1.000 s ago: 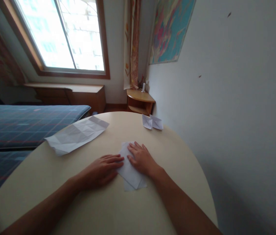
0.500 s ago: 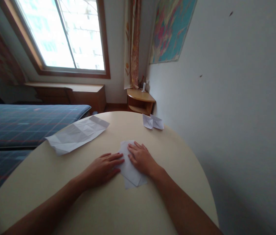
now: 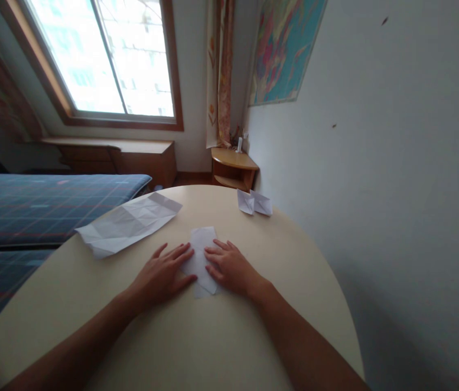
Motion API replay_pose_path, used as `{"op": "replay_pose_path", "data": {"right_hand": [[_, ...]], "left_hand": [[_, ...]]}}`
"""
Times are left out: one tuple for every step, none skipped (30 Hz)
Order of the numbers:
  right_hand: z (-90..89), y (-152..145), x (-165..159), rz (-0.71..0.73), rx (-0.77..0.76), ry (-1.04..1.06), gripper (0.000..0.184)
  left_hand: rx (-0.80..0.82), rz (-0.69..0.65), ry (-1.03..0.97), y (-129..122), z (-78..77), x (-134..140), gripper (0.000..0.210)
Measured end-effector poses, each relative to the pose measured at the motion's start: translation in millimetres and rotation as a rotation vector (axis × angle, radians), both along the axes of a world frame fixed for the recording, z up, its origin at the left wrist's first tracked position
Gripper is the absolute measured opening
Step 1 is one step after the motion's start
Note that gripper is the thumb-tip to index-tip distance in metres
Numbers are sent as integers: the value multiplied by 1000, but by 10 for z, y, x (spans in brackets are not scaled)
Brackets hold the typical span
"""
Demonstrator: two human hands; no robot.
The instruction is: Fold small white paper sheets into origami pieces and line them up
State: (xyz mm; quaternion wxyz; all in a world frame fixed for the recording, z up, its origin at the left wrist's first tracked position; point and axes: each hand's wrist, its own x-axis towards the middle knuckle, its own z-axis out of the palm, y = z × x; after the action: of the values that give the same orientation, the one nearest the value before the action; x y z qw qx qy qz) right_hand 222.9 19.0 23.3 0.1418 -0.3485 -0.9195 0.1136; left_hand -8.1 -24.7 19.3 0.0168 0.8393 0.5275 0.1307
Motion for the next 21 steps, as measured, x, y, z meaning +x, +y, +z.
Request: {"op": "replay_pose_path", "data": {"right_hand": [[1, -2, 2, 9, 4, 2, 38], [2, -5, 3, 17, 6, 2, 37], [5, -8, 2, 27, 6, 2, 37], [8, -12, 2, 38, 8, 3, 37], [12, -15, 0, 51, 10, 6, 37], [17, -19, -1, 64, 13, 10, 38], [22, -23, -3, 79, 16, 14, 38], [28, -28, -4, 95, 18, 18, 39], [33, -33, -5, 112, 22, 21, 40], [38, -39, -5, 126, 25, 25, 41], [42, -45, -6, 138, 28, 27, 43], [45, -51, -6, 148, 32, 30, 46], [48, -55, -5, 154, 35, 32, 49], [50, -59, -5, 157, 39, 34, 52], [54, -61, -4, 157, 44, 38, 53], [59, -61, -3, 151, 50, 43, 50], [65, -58, -3, 140, 56, 49, 44], [73, -54, -2, 123, 63, 56, 34], [82, -48, -1, 102, 67, 64, 24], [90, -41, 1, 81, 71, 72, 17], [96, -34, 3, 65, 73, 79, 14]], "left_hand": [[11, 19, -1, 1, -8, 0, 60], [24, 34, -1, 1, -16, -2, 60], [39, 50, -2, 1, -25, -6, 60], [53, 66, -2, 1, -34, -10, 60], [68, 83, -2, 2, -42, -15, 61], [82, 101, -2, 2, -48, -20, 61], [93, 118, -1, 3, -55, -25, 62], [101, 134, -1, 4, -61, -30, 62], [106, 148, 0, 6, -68, -34, 62], [109, 159, -2, 8, -76, -39, 62], [112, 167, -5, 12, -85, -44, 61], [116, 170, -9, 16, -94, -50, 61], [121, 168, -16, 21, -103, -56, 60], [127, 161, -24, 26, -109, -62, 59], [133, 148, -33, 32, -110, -69, 58], [137, 128, -41, 37, -106, -74, 57], [139, 104, -49, 42, -96, -77, 53], [140, 79, -58, 46, -82, -77, 49], [137, 55, -65, 49, -65, -75, 43], [132, 35, -73, 51, -49, -70, 37], [124, 20, -82, 53, -37, -65, 32]]}}
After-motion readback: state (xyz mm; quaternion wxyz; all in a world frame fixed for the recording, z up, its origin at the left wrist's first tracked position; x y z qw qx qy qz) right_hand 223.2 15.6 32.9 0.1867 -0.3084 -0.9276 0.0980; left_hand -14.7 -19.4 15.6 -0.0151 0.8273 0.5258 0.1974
